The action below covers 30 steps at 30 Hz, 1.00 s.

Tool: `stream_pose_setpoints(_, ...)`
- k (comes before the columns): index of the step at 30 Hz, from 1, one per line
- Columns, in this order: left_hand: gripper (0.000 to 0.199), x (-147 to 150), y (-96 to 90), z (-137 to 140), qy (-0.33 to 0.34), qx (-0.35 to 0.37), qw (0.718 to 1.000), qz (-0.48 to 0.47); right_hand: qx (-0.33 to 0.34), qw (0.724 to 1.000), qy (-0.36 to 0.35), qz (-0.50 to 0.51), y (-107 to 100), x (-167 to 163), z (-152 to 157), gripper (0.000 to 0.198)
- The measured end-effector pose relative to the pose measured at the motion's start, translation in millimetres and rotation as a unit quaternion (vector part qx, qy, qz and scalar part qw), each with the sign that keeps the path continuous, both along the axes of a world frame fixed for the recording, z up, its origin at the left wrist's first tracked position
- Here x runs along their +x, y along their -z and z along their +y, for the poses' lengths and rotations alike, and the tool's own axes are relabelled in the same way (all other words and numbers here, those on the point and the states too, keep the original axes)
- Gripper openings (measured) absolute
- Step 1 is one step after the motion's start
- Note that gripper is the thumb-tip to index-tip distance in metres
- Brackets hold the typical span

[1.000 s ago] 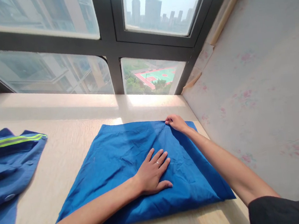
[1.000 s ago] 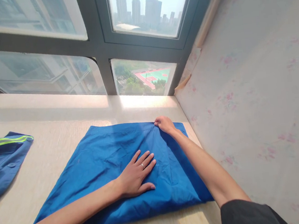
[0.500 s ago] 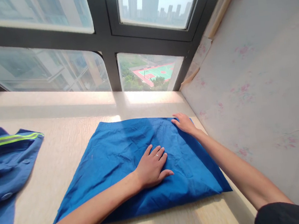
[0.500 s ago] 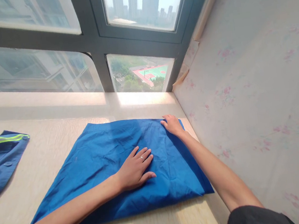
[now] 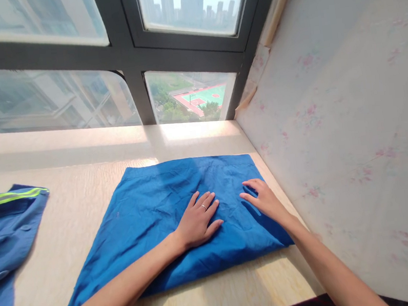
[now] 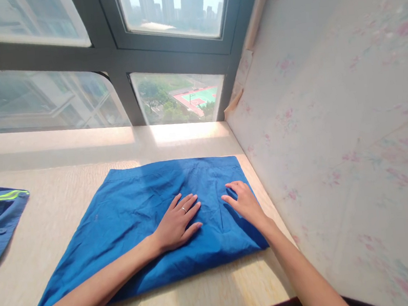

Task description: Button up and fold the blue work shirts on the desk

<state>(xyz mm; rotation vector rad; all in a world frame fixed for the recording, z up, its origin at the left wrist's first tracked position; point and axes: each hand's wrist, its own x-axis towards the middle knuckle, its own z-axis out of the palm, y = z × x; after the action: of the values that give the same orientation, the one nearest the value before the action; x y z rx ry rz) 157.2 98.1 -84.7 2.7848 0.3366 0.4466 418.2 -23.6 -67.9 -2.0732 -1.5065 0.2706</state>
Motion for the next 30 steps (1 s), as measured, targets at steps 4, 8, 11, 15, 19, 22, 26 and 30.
stream_pose_setpoints(4, 0.059, -0.5, -1.5, 1.6, 0.008, 0.007, 1.000, 0.010, -0.026, 0.999, 0.008, 0.025, -1.5, -19.6, -45.2, 0.034)
stream_pose_setpoints(8, 0.057, -0.7, -2.8, 1.2, 0.006, 0.014, 1.000, 0.010, -0.046, 0.998, 0.035, 0.006, 3.0, -22.0, -77.9, 0.036)
stream_pose_setpoints(11, 0.056, -0.7, -3.7, 0.7, 0.006, 0.019, 1.000, 0.014, -0.047, 0.994, 0.085, -0.046, 8.2, -20.9, -86.8, 0.047)
stream_pose_setpoints(15, 0.055, -0.4, -4.2, 0.9, 0.004, 0.031, 0.999, 0.017, -0.057, 0.982, 0.152, -0.097, 14.8, -18.1, -80.6, 0.053)
stream_pose_setpoints(19, 0.055, 0.5, -3.9, 1.0, 0.002, 0.038, 0.999, 0.027, -0.086, 0.972, 0.193, -0.100, 11.9, -10.7, -69.6, 0.043)
stream_pose_setpoints(22, 0.054, 0.8, -2.8, 0.9, 0.001, 0.040, 0.999, 0.026, -0.107, 0.969, 0.207, -0.081, 3.8, -3.2, -64.6, 0.024)
stream_pose_setpoints(26, 0.055, -1.5, -0.4, 1.5, 0.005, 0.054, 0.998, 0.031, -0.120, 0.970, 0.208, -0.035, -6.9, 7.5, -61.4, 0.007)
stream_pose_setpoints(30, 0.057, -5.7, -0.2, 3.3, 0.020, 0.064, 0.997, 0.046, -0.117, 0.976, 0.184, 0.005, -13.6, 20.9, -60.9, 0.007)
